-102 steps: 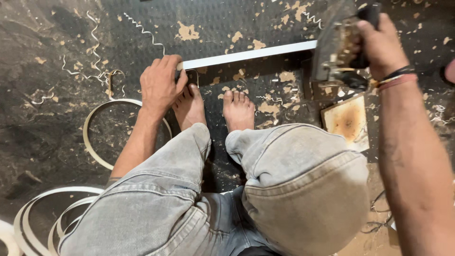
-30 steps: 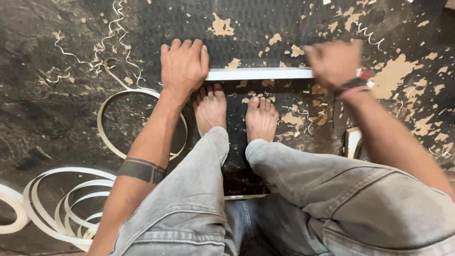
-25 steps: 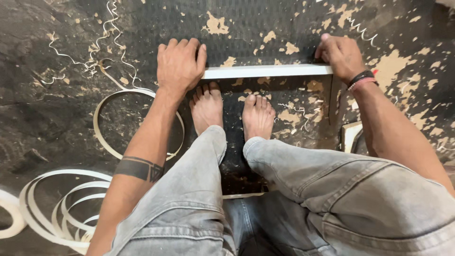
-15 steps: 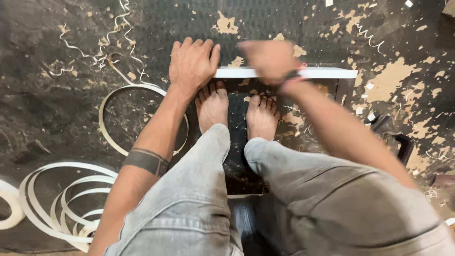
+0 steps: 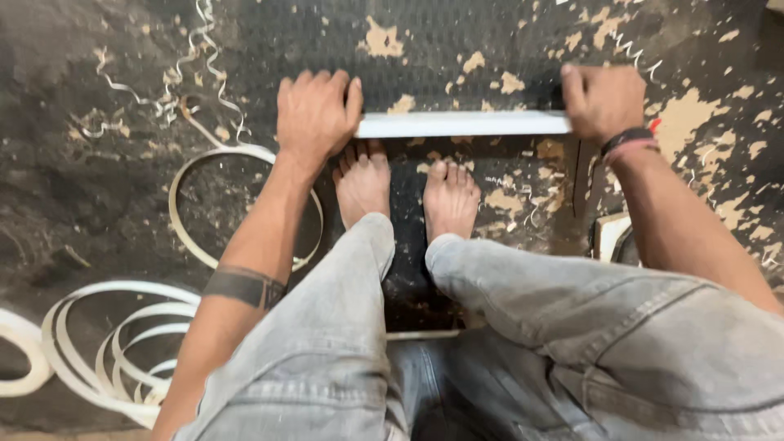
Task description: The person sits on the workshop floor and hand-planes thin white wood strips laid on the floor, running a hand plane along their edges and repositioning the strips between passes. They align and turn the strips by hand and set a planed strip aside near other finished pieces.
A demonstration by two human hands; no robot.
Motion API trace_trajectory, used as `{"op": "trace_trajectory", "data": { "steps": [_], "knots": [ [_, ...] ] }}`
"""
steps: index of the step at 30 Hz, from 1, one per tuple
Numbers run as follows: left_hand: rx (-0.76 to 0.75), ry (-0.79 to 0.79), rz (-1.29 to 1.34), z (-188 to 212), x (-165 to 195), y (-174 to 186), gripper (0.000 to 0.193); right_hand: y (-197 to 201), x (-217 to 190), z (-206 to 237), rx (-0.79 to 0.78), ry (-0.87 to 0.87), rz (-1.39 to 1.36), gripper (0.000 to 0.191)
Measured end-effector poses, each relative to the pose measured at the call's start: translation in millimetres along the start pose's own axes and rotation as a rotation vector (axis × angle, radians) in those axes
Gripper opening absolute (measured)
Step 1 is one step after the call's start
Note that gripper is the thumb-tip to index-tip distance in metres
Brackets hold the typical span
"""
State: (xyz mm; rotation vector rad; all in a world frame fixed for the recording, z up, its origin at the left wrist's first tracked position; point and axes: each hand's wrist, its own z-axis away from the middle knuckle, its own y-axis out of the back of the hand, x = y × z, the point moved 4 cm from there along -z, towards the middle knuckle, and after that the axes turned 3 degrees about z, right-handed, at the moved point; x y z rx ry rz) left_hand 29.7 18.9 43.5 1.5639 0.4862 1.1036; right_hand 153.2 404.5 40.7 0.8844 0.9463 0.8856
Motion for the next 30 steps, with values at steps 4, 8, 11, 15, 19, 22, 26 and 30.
{"op": "trace_trajectory", "data": {
  "steps": [4,8,11,15,19,22,26,30],
  "knots": [
    [-0.055,-0.058,0.119,-6.7,2.4,3.9,0.033,-4.3,24.6,-1.2,0.158,-0.051,-0.327,0.056],
    [-0.046,-0.332,0.296,-11.0,39.1,-5.4,0.049,7.7,-15.8,3.7,0.220,0.028,0.005,0.053],
    [0.073,-0.702,0.137,-2.6,99.5,-37.3,0.080,-7.9,-81.4,8.7,0.188,0.214,0.028,0.048],
    [0.085,-0.645,-0.044,-1.0,94.3,-60.6,0.065,-26.8,-136.3,3.5,0.219,0.450,0.071,0.035],
    [-0.075,-0.482,0.071,14.3,8.5,-23.2,0.070,-25.0,-137.1,1.4,0.183,0.411,0.149,0.036],
    [-0.101,-0.390,-0.143,31.6,-48.9,11.9,0.063,-20.3,-139.7,1.4,0.175,0.404,0.142,0.034],
    [-0.071,-0.343,-0.186,38.2,-54.7,27.4,0.068,-23.1,-133.7,2.2,0.051,0.334,0.042,0.035],
    [-0.041,-0.388,-0.189,35.9,-37.5,31.3,0.066,-1.5,-78.5,27.5,0.442,0.287,-0.138,0.019]
  ]
}}
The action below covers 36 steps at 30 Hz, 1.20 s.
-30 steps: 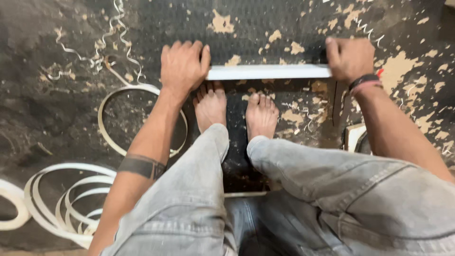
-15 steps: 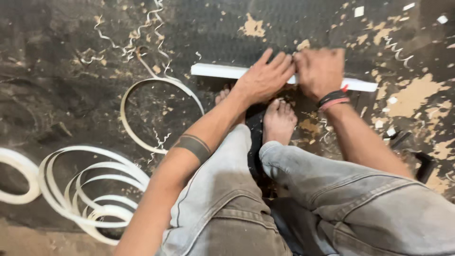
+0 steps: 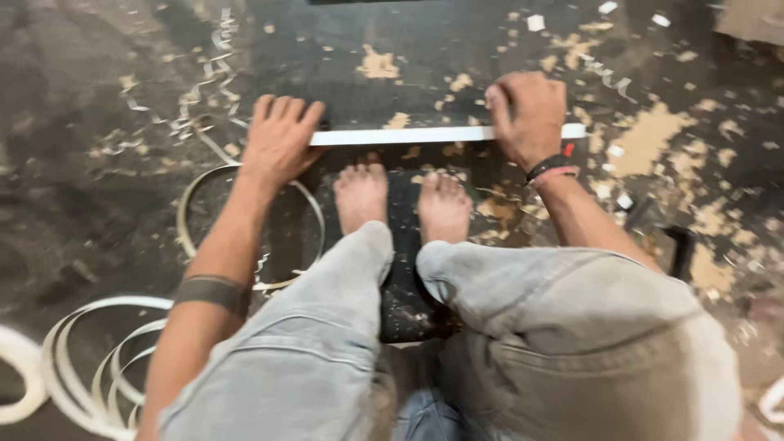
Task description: The person sits on the workshop floor and hand-planes thin white wood strips laid on the floor, running a hand plane along their edges and repositioning the strips between passes. They align and turn the strips by hand and set a planed strip aside near other finished pieces.
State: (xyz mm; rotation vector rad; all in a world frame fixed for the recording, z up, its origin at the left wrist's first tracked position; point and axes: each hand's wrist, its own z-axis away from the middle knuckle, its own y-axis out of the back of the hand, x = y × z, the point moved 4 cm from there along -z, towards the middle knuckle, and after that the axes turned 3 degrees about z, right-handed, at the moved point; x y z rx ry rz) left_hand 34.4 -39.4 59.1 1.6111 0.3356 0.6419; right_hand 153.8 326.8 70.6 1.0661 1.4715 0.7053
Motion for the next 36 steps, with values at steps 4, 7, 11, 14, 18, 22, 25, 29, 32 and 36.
{"op": "trace_trajectory", "data": {
  "steps": [4,7,11,14,18,22,25,29,32,36],
  "knots": [
    [-0.051,0.016,0.009,0.9,0.9,1.2,0.059,44.2,83.7,56.1,0.217,-0.440,-0.273,0.014],
    [-0.055,0.012,-0.014,1.4,1.4,-1.5,0.059,45.3,127.9,92.7,0.067,-0.838,-0.702,0.018],
    [-0.106,0.042,0.004,0.4,1.5,-6.4,0.051,39.8,134.4,108.7,-0.069,-1.012,-0.897,0.020],
    [-0.079,0.028,-0.006,0.7,2.1,-4.9,0.049,44.3,119.9,99.8,-0.038,-1.028,-0.857,0.019],
    [-0.069,0.029,0.022,2.5,2.0,-4.7,0.048,63.3,82.2,78.2,-0.011,-0.600,-0.151,0.016],
    [-0.073,0.035,0.032,2.5,2.2,-6.8,0.046,58.7,64.7,73.3,-0.023,-0.481,0.078,0.015],
    [-0.051,0.024,0.033,2.7,2.1,-6.3,0.045,47.3,80.2,76.1,0.004,-0.650,-0.287,0.014],
    [-0.043,0.031,0.045,4.2,0.6,-5.8,0.044,38.0,103.1,82.8,0.018,-0.780,-0.486,0.013],
    [-0.049,0.041,0.054,4.6,0.2,-7.8,0.045,37.6,112.6,86.5,0.044,-0.785,-0.580,0.032],
    [-0.057,0.039,0.055,4.0,-0.3,-8.7,0.046,29.8,119.9,89.9,0.009,-0.942,-0.814,0.017]
  ]
}}
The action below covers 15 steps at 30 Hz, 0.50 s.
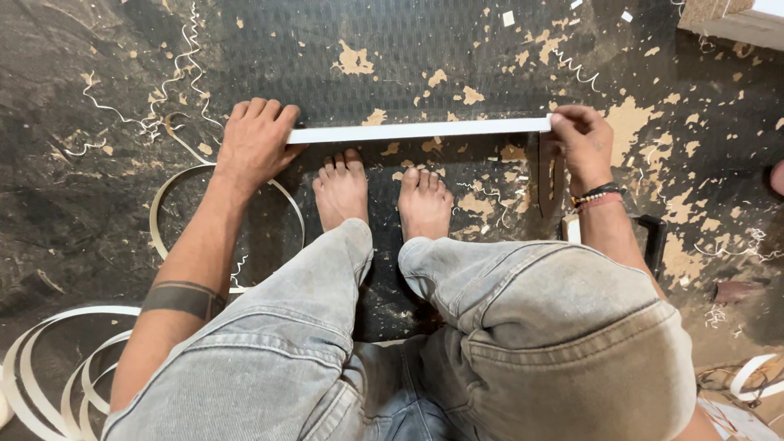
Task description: The person sits on the workshop floor and hand-planes thin white wood strips laid on the floor, running a hand plane along their edges and repositioning the strips between passes. They align and turn the strips by hand and set a planed strip aside near other finished pieces.
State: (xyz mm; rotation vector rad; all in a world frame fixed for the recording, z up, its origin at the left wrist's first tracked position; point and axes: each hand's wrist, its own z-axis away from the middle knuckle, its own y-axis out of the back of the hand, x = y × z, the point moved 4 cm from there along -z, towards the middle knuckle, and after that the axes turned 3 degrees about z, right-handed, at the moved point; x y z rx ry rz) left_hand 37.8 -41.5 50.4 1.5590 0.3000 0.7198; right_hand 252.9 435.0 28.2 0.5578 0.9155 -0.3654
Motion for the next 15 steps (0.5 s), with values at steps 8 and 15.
{"op": "trace_trajectory", "data": {
  "steps": [8,15],
  "knots": [
    [0.020,-0.080,-0.203,-26.6,34.7,11.6,0.077,-72.0,-62.0,28.4,0.163,0.794,0.811,0.019],
    [0.056,-0.159,-0.072,-58.2,86.4,-11.3,0.035,-230.7,-96.6,62.8,-0.305,1.118,0.983,0.051]
  ]
}}
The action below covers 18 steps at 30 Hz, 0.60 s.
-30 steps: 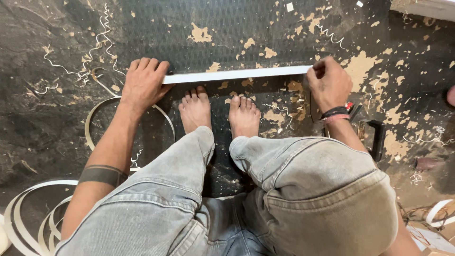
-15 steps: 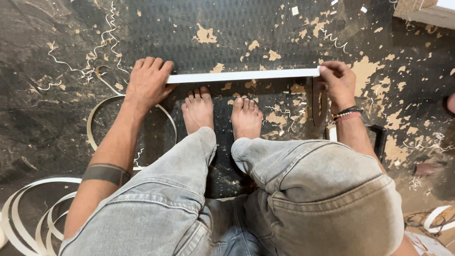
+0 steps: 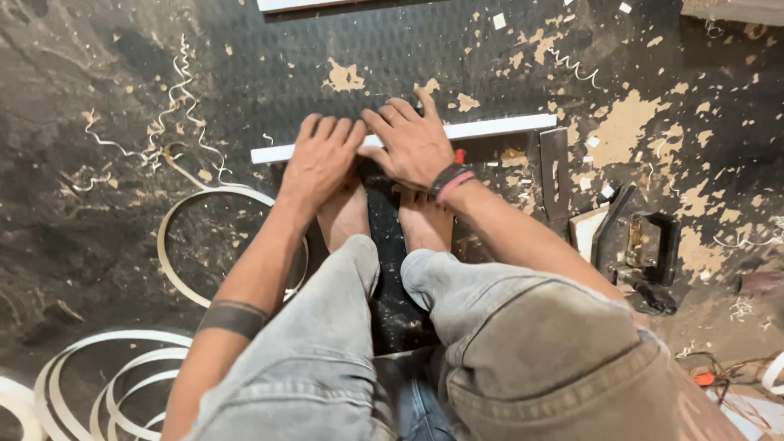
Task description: The person sits on the workshop floor and hand-planes thin white wood strips laid on the floor, running a hand plane along their edges and repositioning the strips between passes. They align and turn the strips by hand and set a planed strip aside near other finished pieces.
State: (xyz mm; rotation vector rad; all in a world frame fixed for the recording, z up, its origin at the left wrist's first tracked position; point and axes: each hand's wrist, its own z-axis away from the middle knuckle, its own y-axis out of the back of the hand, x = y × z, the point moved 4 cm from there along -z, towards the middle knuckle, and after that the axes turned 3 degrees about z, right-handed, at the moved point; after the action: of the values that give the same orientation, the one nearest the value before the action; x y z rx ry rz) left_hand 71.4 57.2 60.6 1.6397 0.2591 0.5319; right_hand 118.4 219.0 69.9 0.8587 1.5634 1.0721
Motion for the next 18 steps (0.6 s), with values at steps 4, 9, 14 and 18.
{"op": "trace_trajectory", "data": {
  "steps": [4,9,14,18],
  "knots": [
    [0.044,0.009,0.017,13.3,-7.1,1.5,0.040,12.5,79.5,57.4,-0.100,-0.353,-0.046,0.043],
    [0.070,0.010,0.062,20.5,-0.8,3.9,0.049,24.1,170.9,126.3,0.012,-0.605,0.026,0.043],
    [0.055,0.060,0.069,21.9,4.9,10.1,0.031,36.9,144.1,156.6,0.581,-1.015,-0.737,0.049],
    [0.043,0.083,0.087,9.7,3.3,23.3,0.026,6.4,69.2,160.0,0.639,-1.222,-1.570,0.041]
  ]
}}
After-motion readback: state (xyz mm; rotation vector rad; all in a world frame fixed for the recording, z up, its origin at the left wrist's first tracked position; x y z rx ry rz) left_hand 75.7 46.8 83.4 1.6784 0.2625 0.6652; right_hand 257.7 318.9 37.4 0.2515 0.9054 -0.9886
